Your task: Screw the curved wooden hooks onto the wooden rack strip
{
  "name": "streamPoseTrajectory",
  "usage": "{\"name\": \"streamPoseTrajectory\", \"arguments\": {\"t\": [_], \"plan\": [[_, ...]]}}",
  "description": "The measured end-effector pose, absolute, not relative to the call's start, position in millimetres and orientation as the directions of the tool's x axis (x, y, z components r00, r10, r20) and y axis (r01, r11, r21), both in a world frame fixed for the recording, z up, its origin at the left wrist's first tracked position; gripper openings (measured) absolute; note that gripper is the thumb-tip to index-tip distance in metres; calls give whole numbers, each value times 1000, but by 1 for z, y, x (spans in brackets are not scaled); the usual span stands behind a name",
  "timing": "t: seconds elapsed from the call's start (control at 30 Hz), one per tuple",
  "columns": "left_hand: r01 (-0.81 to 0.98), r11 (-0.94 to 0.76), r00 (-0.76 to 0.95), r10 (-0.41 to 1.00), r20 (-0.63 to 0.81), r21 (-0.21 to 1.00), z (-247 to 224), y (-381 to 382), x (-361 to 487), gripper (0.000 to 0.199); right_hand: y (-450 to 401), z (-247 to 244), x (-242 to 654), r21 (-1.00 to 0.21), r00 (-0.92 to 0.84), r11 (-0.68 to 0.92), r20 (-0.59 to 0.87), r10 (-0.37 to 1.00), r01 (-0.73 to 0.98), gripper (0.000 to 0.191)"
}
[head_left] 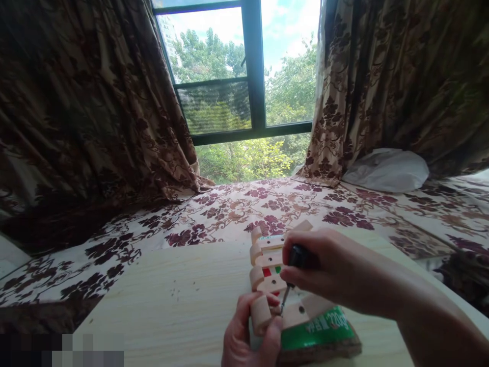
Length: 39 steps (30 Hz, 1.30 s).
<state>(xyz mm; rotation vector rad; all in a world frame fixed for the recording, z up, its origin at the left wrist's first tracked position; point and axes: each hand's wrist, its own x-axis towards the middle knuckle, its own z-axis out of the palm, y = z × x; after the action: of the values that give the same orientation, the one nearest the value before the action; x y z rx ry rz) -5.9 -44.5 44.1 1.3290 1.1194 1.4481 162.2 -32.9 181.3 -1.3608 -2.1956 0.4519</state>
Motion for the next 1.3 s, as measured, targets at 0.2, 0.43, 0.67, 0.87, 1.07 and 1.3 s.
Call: {"name": "streamPoseTrajectory", "arguments": {"t": [0.2, 0.43, 0.67, 0.87, 1.07, 1.3], "plan": [[-33, -199, -65, 978, 197, 979, 49, -46, -6, 24, -34, 179, 158, -509, -395, 491, 292, 871, 707, 12], [-49, -192, -50, 981, 190, 980, 47, -47, -5, 23, -35, 181, 153, -508, -409, 535, 346, 844, 675, 12], [-56, -210, -67, 976, 207, 976, 47, -48, -2, 28, -37, 183, 158, -394, -309, 439, 351, 884, 808, 16], [-1, -188, -62, 980, 187, 982, 49, -47, -6, 25, -39, 182, 152, -439, -355, 492, 358, 863, 752, 16], [47, -169, 44, 985, 167, 984, 43, -43, -14, 25, -38, 181, 150, -432, -390, 515, 347, 853, 741, 14], [36, -150, 56, 987, 148, 988, 42, -42, -15, 27, -37, 181, 153, -392, -335, 455, 339, 879, 799, 18]]}}
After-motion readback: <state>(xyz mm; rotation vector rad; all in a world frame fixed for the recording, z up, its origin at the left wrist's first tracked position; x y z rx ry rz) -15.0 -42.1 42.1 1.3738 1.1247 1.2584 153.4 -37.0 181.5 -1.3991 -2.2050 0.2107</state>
